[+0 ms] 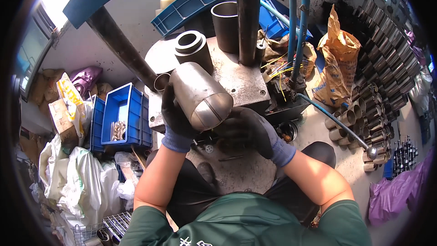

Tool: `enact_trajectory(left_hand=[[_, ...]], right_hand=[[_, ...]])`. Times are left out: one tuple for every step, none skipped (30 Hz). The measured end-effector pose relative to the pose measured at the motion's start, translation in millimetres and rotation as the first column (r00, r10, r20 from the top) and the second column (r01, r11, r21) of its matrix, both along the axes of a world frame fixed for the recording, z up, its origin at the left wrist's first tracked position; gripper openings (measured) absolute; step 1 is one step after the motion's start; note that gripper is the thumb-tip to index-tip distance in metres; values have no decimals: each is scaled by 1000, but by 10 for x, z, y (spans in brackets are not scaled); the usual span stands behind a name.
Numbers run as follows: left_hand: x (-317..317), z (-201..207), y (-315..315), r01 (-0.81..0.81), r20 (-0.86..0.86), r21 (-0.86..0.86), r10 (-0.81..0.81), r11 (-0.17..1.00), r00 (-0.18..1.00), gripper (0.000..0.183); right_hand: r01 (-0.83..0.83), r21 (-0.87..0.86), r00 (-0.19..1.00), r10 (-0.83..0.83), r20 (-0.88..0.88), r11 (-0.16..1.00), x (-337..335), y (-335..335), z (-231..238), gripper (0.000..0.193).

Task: The person uses a press machine to insert cylindrical components into metal tubes by placing a tube onto the press, positioning a component inside it, and lowering the press arm. The person then removes the assembled units and places them into a metal storage bin.

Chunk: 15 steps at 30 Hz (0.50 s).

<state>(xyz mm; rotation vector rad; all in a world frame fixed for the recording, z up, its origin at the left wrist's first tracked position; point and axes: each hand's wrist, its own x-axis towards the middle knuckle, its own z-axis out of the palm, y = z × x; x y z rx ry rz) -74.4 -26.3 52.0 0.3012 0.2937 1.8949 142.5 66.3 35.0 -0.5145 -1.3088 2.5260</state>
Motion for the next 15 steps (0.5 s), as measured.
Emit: enact_trajectory(left_hand=[[64, -26, 51, 35, -10, -8, -35, 999, 999, 71], [106, -66, 94, 69, -19, -17, -69, 997, 997, 74], [118, -131, 125, 76, -22, -23, -77, 997, 997, 74], [119, -206, 153, 129, 50, -12, -129, 992, 990, 75], [125, -258, 170, 179, 122, 3, -178, 984, 976, 75], [164, -271, 196, 188, 124, -2, -186, 982, 975, 75], [208, -270, 217, 186, 120, -16, -182, 982, 976, 76], [240, -263, 227, 182, 115, -30, -178, 983, 977, 76], [260, -248, 212, 195, 147, -49, -186, 980, 972, 71], [276, -255, 213, 199, 148, -54, -189, 979, 971, 71], [295, -265, 217, 177, 62, -89, -172, 980, 983, 67], [307, -265, 222, 152, -29, -119, -156, 981, 987, 63], [314, -299, 219, 147, -20, -153, -152, 977, 988, 58], [322, -304, 212, 150, -21, -155, -155, 977, 988, 58], [326, -304, 204, 163, -2, -158, -166, 974, 986, 55]], right_hand=[[18, -84, 999, -16, 28, 996, 16, 31, -27, 55], [37, -168, 998, -28, 55, 985, 36, 44, -47, 57], [77, -214, 996, -65, 64, 974, 39, 17, -12, 57], [82, -220, 996, -70, 61, 972, 44, 17, -21, 57], [78, -270, 997, -72, 32, 960, 46, 21, -30, 60], [78, -317, 997, -80, 8, 945, 60, 32, -44, 63], [86, -323, 996, -87, 9, 943, 64, 41, -51, 63], [89, -368, 996, -92, 10, 926, 59, 46, -53, 69], [89, -412, 996, -93, 9, 907, 51, 45, -51, 74], [92, -417, 995, -97, 10, 904, 58, 31, -26, 74], [61, -442, 997, -77, -16, 895, 72, 13, 19, 79], [28, -464, 997, -56, -46, 886, 74, 3, 47, 83], [29, -466, 997, -58, -48, 885, 69, -2, 45, 83], [30, -480, 995, -73, -71, 877, 67, -8, 42, 84], [30, -495, 992, -88, -94, 868, 67, -10, 39, 84]])
